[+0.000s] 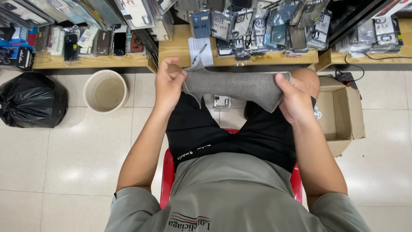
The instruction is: The person sits on a red stool and cleans several packaged phone cases using a grey cloth. They pick up each case, wipe the plastic packaging thoroughly, and then place it back on the shelf or into a box.
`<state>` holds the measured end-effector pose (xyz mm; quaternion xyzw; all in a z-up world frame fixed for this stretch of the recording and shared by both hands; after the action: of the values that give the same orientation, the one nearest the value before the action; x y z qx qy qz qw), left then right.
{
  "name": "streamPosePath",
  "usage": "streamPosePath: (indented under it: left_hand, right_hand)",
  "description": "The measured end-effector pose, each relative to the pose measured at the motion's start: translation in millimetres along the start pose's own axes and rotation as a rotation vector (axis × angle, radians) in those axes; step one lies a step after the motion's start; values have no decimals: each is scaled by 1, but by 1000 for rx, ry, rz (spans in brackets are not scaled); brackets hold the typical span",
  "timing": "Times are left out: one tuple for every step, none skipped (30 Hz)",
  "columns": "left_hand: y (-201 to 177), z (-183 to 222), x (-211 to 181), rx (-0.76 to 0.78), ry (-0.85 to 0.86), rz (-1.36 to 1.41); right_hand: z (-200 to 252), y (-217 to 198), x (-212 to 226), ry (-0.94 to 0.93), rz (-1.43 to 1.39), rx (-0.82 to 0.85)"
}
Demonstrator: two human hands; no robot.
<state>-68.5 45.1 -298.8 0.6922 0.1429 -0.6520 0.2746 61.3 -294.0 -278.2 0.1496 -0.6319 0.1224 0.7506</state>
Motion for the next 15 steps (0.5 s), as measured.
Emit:
streamPosePath:
  left_hand:
    - [4, 5, -8, 4, -8, -1]
    - [9, 7, -20, 14, 76, 39]
    - [13, 9, -33, 25, 160, 80]
    - [14, 4, -38, 25, 162, 80]
    - [16, -1, -42, 39, 142, 252]
    - [17, -6, -46, 53, 122, 425]
    - [14, -1, -56, 54, 124, 426]
    - [15, -1, -69, 99, 157, 287]
    - [15, 0, -81, 142, 189, 147]
    - [14, -3, -94, 139, 192, 149]
    - [15, -5, -107, 176, 254, 20]
    - [15, -6, -119, 212, 308, -113]
    - [13, -2, -124, 211, 305, -114]
    - [14, -6, -133, 187, 311, -230]
    - [15, -9, -142, 160, 318, -345]
  right_hand:
    - [6, 3, 7, 7, 0, -6]
    - [6, 7, 16, -4, -41, 11]
    - [7, 12, 27, -15, -82, 28]
    - [2, 7, 29, -17, -82, 28]
    - [-2, 4, 32, -34, -96, 73]
    - [-6, 1, 35, -52, -110, 117]
    - [1, 4, 45, -55, -109, 118]
    - [3, 7, 60, -88, -59, 141]
    - [5, 11, 75, -120, -8, 163]
    - [8, 12, 90, -122, -5, 165]
    - [11, 15, 105, -152, 78, 193]
    - [14, 18, 118, -175, 159, 220]
    - [16, 18, 115, -171, 158, 221]
    - [13, 15, 119, -251, 270, 120]
    - [9, 13, 124, -330, 379, 15]
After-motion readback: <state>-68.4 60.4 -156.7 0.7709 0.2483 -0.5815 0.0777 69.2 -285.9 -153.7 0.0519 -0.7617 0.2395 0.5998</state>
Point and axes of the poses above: each hand's wrist, its own z-axis away from the middle knuckle, its own y-axis out of the palm, x = y × z, the point moved 3 cm from there along -z, towards the middle knuckle, and after that the axes turned 14 degrees about z, right-handed, at the moved point
